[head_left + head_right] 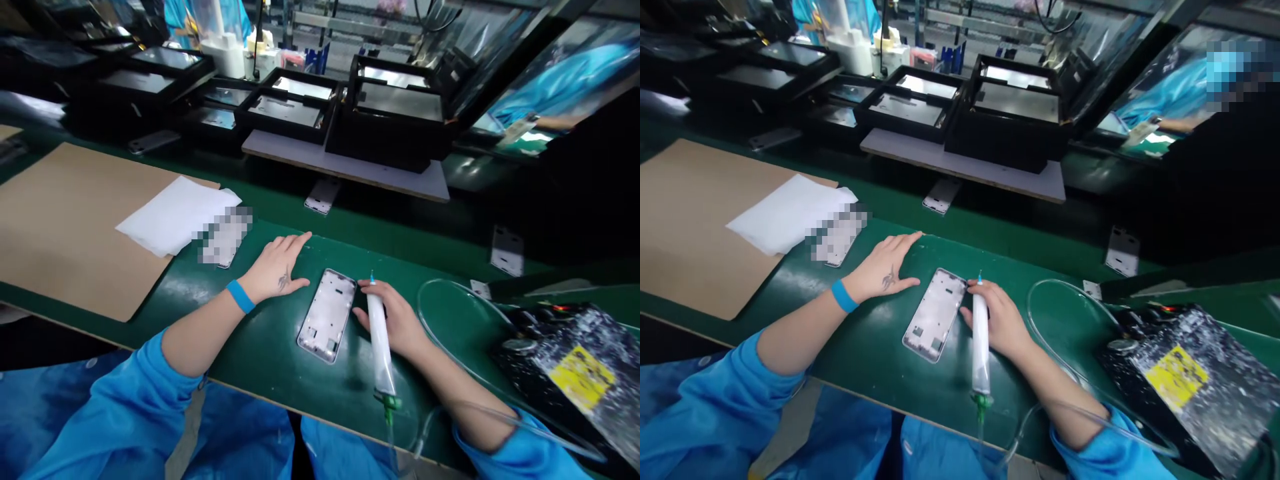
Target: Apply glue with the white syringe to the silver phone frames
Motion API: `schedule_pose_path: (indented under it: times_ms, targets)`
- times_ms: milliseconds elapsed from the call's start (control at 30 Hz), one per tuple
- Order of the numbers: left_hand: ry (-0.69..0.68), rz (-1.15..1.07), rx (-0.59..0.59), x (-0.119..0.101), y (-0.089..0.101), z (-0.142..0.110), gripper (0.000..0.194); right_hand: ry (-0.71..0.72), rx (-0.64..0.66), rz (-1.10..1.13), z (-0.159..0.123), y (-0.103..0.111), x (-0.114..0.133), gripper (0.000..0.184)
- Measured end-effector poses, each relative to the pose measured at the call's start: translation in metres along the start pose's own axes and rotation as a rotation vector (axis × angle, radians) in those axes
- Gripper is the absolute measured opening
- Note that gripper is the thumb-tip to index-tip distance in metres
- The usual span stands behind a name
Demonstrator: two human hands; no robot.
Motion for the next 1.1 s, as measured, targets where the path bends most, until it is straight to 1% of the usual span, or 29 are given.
schedule_pose_path:
  times_ms: [133,167,200,233,267,300,367,433,500,567,600,633,667,700,733,800,833,867,900,933,1000,1067,1100]
  targets:
    - [-0.121,-0.117,0.028,-0.004,0.001,0.0,0.111,0.06,0.145,0.137,0.018,-0.022,0.015,0.039]
    - [-0.155,-0.133,0.032,-0.005,0.001,-0.001,0.114,0.071,0.165,0.149,0.024,-0.027,0.015,0.039]
    - [-0.188,-0.141,0.041,-0.007,0.001,-0.002,0.117,0.075,0.157,0.156,0.029,-0.03,0.013,0.038]
    - [-0.221,-0.144,0.057,-0.01,0.002,-0.004,0.119,0.069,0.108,0.164,0.035,-0.032,0.009,0.037]
    - [-0.25,-0.144,0.079,-0.014,0.001,-0.005,0.12,0.043,0.019,0.181,0.04,-0.032,0.003,0.035]
    - [-0.281,-0.145,0.107,-0.02,0.001,-0.007,0.12,-0.005,-0.099,0.215,0.044,-0.03,-0.005,0.033]
    - [-0.375,-0.156,0.169,-0.038,-0.002,-0.012,0.119,-0.159,-0.365,0.348,0.051,-0.023,-0.024,0.028]
    - [-0.503,-0.17,0.212,-0.062,-0.009,-0.016,0.119,-0.345,-0.577,0.547,0.055,-0.016,-0.042,0.027]
    - [-0.634,-0.167,0.218,-0.088,-0.016,-0.02,0.119,-0.456,-0.68,0.743,0.061,-0.012,-0.052,0.03]
    - [-0.708,-0.14,0.19,-0.106,-0.021,-0.02,0.12,-0.488,-0.699,0.874,0.067,-0.011,-0.056,0.036]
    - [-0.716,-0.109,0.168,-0.111,-0.021,-0.02,0.118,-0.489,-0.692,0.908,0.069,-0.01,-0.056,0.041]
    - [-0.693,-0.061,0.146,-0.112,-0.019,-0.018,0.116,-0.489,-0.681,0.92,0.069,-0.009,-0.055,0.046]
    - [-0.629,0.003,0.126,-0.109,-0.016,-0.016,0.112,-0.49,-0.673,0.913,0.068,-0.009,-0.055,0.05]
    - [-0.52,0.077,0.111,-0.102,-0.012,-0.014,0.108,-0.492,-0.671,0.888,0.066,-0.007,-0.054,0.053]
    - [-0.371,0.153,0.105,-0.093,-0.007,-0.012,0.106,-0.497,-0.67,0.85,0.062,-0.007,-0.052,0.054]
    - [-0.029,0.285,0.111,-0.071,0.003,-0.008,0.114,-0.508,-0.641,0.758,0.054,-0.008,-0.047,0.052]
    - [0.109,0.325,0.118,-0.061,0.006,-0.008,0.12,-0.506,-0.597,0.722,0.051,-0.01,-0.042,0.053]
    - [0.2,0.342,0.125,-0.054,0.009,-0.007,0.126,-0.489,-0.53,0.696,0.048,-0.014,-0.037,0.057]
    - [0.24,0.333,0.128,-0.048,0.01,-0.007,0.131,-0.46,-0.438,0.675,0.046,-0.02,-0.03,0.062]
    - [0.241,0.297,0.127,-0.045,0.01,-0.008,0.134,-0.424,-0.325,0.649,0.045,-0.025,-0.022,0.067]
    - [0.198,0.181,0.11,-0.039,0.008,-0.008,0.133,-0.363,-0.108,0.572,0.043,-0.036,-0.009,0.074]
    - [0.218,0.095,0.071,-0.03,0.006,-0.007,0.122,-0.346,0.021,0.513,0.04,-0.041,-0.001,0.077]
    - [0.262,0.083,0.038,-0.023,0.005,-0.005,0.114,-0.348,0.047,0.515,0.038,-0.041,0.001,0.076]
Point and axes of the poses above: each hand's wrist, its own z-axis towards the middle knuckle, its own y-axis out of the back of the hand, x = y × z, the point moved 2 cm from there along z, towards the middle knuckle, and after that the axes turned 13 degrees about z, right-handed, at the moved point
